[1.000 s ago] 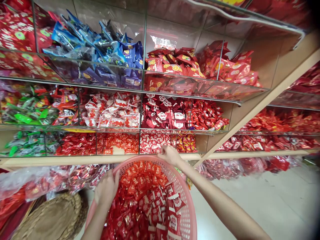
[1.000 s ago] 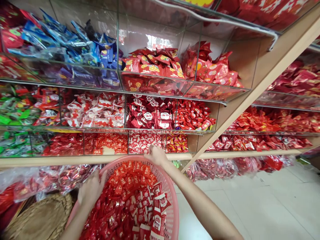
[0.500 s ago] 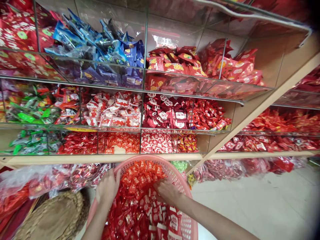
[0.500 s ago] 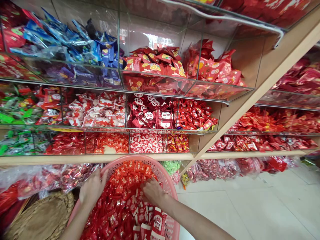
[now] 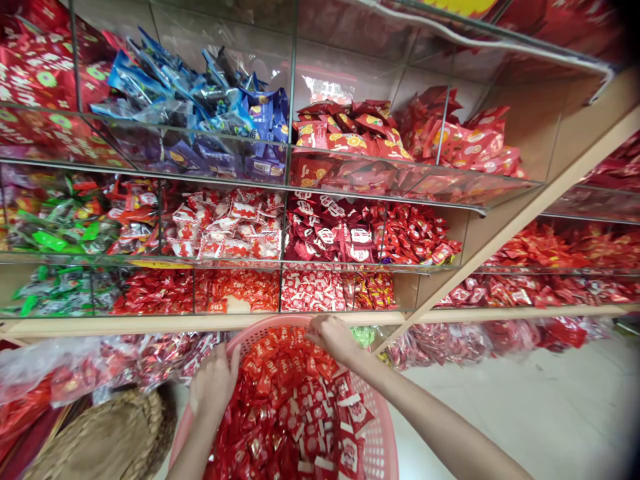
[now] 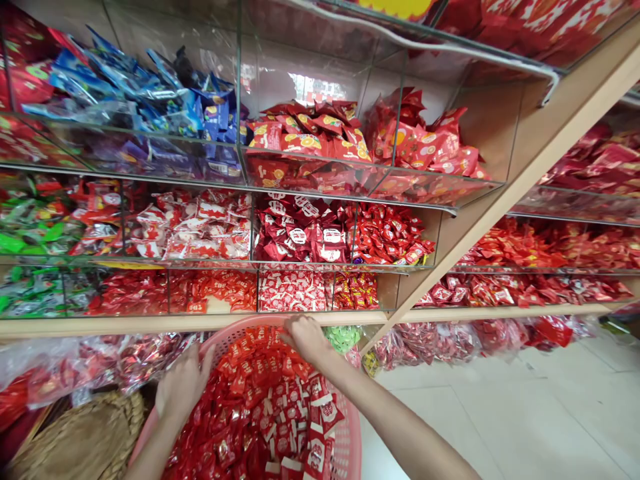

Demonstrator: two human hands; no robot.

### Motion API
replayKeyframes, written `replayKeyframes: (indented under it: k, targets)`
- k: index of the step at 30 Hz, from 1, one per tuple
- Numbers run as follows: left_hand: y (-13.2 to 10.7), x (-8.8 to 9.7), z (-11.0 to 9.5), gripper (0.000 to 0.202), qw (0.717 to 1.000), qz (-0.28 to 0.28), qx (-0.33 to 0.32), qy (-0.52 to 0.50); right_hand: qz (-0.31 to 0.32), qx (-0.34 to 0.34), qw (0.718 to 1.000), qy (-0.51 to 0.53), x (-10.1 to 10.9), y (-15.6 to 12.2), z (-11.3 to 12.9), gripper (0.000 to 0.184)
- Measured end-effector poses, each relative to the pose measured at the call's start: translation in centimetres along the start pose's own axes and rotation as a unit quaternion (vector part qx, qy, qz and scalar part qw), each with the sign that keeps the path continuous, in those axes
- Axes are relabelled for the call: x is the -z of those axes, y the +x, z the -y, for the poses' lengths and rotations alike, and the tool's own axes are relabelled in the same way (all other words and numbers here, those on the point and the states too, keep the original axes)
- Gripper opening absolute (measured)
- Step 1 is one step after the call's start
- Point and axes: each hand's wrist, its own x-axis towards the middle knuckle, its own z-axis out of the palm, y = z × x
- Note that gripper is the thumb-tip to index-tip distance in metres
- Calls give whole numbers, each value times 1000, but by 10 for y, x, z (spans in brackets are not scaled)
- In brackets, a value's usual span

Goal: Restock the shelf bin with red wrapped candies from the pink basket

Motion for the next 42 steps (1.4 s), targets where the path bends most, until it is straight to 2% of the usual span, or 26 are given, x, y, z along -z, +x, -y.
replayKeyframes:
  k: [4,9,15,20,25,29,32,36,39,42]
  targets:
    - [0,1,-1,53,1000,15,6,-2,-37,-91,995,4,5,42,-17,15]
    - [1,-2,0,52,1000,5,8,-6,-19,-192,981,12,-6,78,-21,24]
    - [2,-5,1,52,1000,5,9,-9,5,-226,974,7,-14,96,-19,25]
    - [2,0,0,52,1000,18,13,-2,14,-220,975,8,-10,96,-20,24]
    - [2,1,-1,52,1000,22,14,1,-28,-195,980,9,9,76,-22,25]
    - [3,0,-1,52,1000,19,15,4,-69,-105,991,40,16,37,-17,19]
    - [3,0,-2,52,1000,21,14,9,-38,-29,997,64,3,-3,-6,14]
    - [2,2,-3,53,1000,21,14,7,45,5,999,14,-28,-51,9,14]
    - [1,5,-3,54,1000,23,14,-2,98,18,995,-33,-43,-70,15,14]
    - [0,5,-2,54,1000,20,10,-7,109,21,992,-67,-50,-74,19,16]
